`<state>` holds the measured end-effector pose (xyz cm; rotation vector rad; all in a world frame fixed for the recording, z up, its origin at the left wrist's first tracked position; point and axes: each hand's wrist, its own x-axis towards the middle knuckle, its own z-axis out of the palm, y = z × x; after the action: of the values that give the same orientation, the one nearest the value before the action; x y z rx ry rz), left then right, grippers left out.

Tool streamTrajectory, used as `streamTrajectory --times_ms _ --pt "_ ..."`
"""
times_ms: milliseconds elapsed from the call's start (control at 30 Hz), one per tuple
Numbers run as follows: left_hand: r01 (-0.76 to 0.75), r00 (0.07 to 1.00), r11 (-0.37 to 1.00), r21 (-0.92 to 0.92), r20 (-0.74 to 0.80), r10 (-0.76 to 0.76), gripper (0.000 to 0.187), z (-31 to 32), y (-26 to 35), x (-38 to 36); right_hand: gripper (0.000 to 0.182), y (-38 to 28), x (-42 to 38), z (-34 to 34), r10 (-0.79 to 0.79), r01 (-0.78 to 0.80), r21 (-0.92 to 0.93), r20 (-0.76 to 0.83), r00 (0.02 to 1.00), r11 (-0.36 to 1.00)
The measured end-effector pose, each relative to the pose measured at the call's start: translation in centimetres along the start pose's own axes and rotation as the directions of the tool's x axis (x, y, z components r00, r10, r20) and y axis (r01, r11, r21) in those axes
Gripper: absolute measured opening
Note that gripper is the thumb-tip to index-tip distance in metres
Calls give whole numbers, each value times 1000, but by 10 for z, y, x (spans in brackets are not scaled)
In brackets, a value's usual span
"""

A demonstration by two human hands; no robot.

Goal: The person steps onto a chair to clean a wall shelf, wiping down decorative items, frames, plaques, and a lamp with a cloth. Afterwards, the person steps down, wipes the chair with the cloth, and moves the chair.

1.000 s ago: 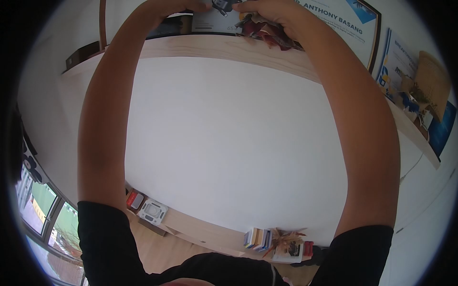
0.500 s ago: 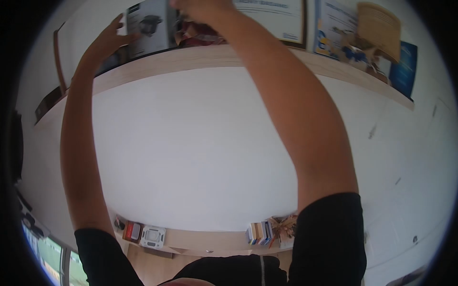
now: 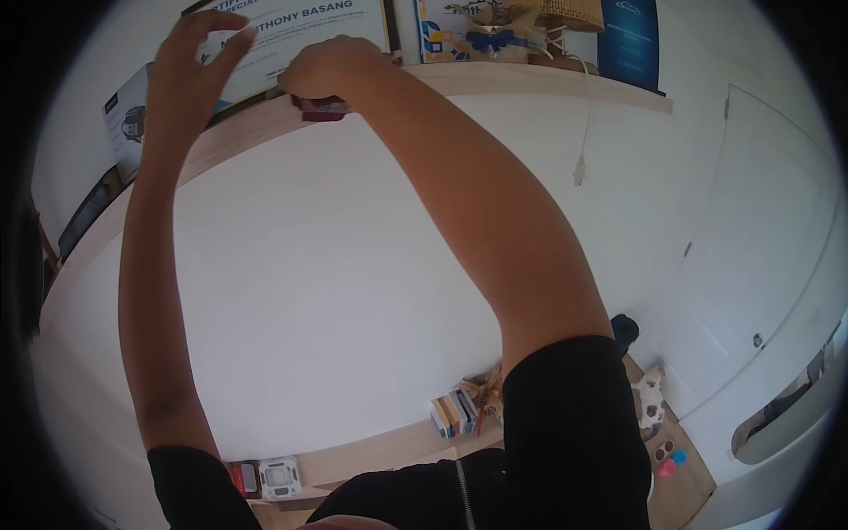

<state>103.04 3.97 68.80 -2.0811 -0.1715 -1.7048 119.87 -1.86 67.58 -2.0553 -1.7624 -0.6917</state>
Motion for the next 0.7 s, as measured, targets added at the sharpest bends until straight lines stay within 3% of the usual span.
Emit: streamTrajectory --times_ms 33,67,133,167,200,233,267,300,333,367,433,467,500,533,567,633,700 --pt "-52 998 999 5 21 52 59 15 23 6 31 17 -5 0 44 -46 -36 -65 997 998" --pt "62 993 997 -36 102 -58 68 25 60 13 31 28 -16 -6 44 -47 -33 -66 997 998" --pt "173 968 983 -63 193 -158 78 47 114 28 35 41 -40 -19 65 -64 256 8 998 965" --pt "232 916 970 -74 351 -193 88 65 128 42 35 45 -44 -11 65 -64 262 5 998 963" --pt "293 839 953 -72 498 -220 98 84 137 57 38 47 -43 3 65 -7 225 -253 965 974" --pt "354 738 933 -60 631 -239 108 102 143 71 41 50 -46 11 53 39 175 -494 868 984" --pt "351 740 935 -53 628 -242 108 120 146 85 40 51 -56 3 32 33 153 -404 914 988" --pt "357 609 933 -39 767 -201 120 136 149 98 38 52 -67 -4 11 31 131 -309 951 991" --pt "361 534 932 -26 826 -184 126 152 151 103 40 49 -71 3 98 63 412 -359 928 909" --pt "363 453 932 -12 876 -165 132 165 156 107 40 53 -56 21 104 152 486 -461 881 861" --pt "228 604 968 109 764 -228 141 182 171 110 39 62 -27 57 112 365 556 -646 755 747" --pt "319 604 948 3 770 -206 142 184 176 111 46 68 -12 72 -74 99 -9 -733 677 995" --pt "317 601 948 16 771 -213 142 196 179 107 53 68 -12 72 -284 -237 -557 -690 666 796" --pt "332 600 943 15 769 -223 138 207 180 105 53 67 -12 71 -284 -233 -550 -694 662 802" --pt "371 610 929 2 754 -245 133 213 182 103 39 60 -27 56 -183 -59 -314 -685 705 948" --pt "462 636 886 -32 708 -306 124 223 184 96 24 57 -38 46 -102 114 -23 -646 756 993" --pt "548 667 832 -86 644 -374 116 229 185 89 21 56 -39 45 -98 109 -25 -663 742 994"
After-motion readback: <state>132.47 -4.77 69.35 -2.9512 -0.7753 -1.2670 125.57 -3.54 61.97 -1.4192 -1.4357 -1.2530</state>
